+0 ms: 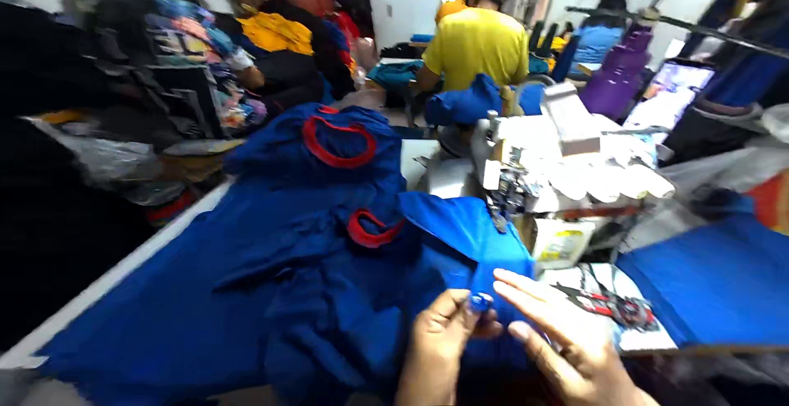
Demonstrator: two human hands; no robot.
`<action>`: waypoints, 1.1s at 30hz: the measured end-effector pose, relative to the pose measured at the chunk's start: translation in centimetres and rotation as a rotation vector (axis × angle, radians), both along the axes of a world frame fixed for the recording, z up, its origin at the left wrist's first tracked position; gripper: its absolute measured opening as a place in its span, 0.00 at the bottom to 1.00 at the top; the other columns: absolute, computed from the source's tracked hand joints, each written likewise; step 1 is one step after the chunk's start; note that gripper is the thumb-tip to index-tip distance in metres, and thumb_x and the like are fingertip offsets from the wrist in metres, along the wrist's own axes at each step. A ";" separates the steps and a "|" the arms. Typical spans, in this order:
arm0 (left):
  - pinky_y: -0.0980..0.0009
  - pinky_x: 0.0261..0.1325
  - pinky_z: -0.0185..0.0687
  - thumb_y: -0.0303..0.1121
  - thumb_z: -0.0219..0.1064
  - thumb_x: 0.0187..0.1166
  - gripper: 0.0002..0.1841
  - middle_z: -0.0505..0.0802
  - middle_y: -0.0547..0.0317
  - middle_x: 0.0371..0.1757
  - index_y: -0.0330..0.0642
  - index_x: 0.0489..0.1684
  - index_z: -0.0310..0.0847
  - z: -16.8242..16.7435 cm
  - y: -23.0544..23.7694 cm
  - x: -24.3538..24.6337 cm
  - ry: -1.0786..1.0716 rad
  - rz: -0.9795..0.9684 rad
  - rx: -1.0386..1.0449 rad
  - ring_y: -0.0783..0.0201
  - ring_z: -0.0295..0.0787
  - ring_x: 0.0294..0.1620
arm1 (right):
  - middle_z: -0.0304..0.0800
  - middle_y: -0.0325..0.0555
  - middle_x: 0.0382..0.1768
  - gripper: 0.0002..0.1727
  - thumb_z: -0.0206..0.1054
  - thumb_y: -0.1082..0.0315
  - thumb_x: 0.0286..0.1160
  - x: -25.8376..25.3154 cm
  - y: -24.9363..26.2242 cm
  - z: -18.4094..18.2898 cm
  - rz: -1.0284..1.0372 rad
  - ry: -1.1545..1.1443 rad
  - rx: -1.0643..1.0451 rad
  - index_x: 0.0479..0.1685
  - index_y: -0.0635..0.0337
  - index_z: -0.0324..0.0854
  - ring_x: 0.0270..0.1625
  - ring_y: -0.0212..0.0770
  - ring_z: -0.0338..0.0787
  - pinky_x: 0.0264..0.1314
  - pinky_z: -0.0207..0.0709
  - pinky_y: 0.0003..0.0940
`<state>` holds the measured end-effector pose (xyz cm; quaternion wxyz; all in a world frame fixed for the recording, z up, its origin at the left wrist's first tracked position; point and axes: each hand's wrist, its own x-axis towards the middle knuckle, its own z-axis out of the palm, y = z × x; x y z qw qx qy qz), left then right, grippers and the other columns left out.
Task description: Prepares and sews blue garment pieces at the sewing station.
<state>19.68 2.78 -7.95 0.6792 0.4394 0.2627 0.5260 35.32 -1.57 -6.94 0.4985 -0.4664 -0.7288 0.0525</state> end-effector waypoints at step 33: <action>0.85 0.46 0.88 0.25 0.68 0.76 0.06 0.93 0.60 0.35 0.30 0.36 0.89 -1.1 1.0 -1.2 0.484 0.259 0.644 0.81 0.91 0.38 | 0.81 0.38 0.24 0.19 0.60 0.51 0.83 2.8 3.2 0.6 -0.223 -0.539 0.168 0.57 0.47 0.92 0.23 0.35 0.81 0.22 0.73 0.25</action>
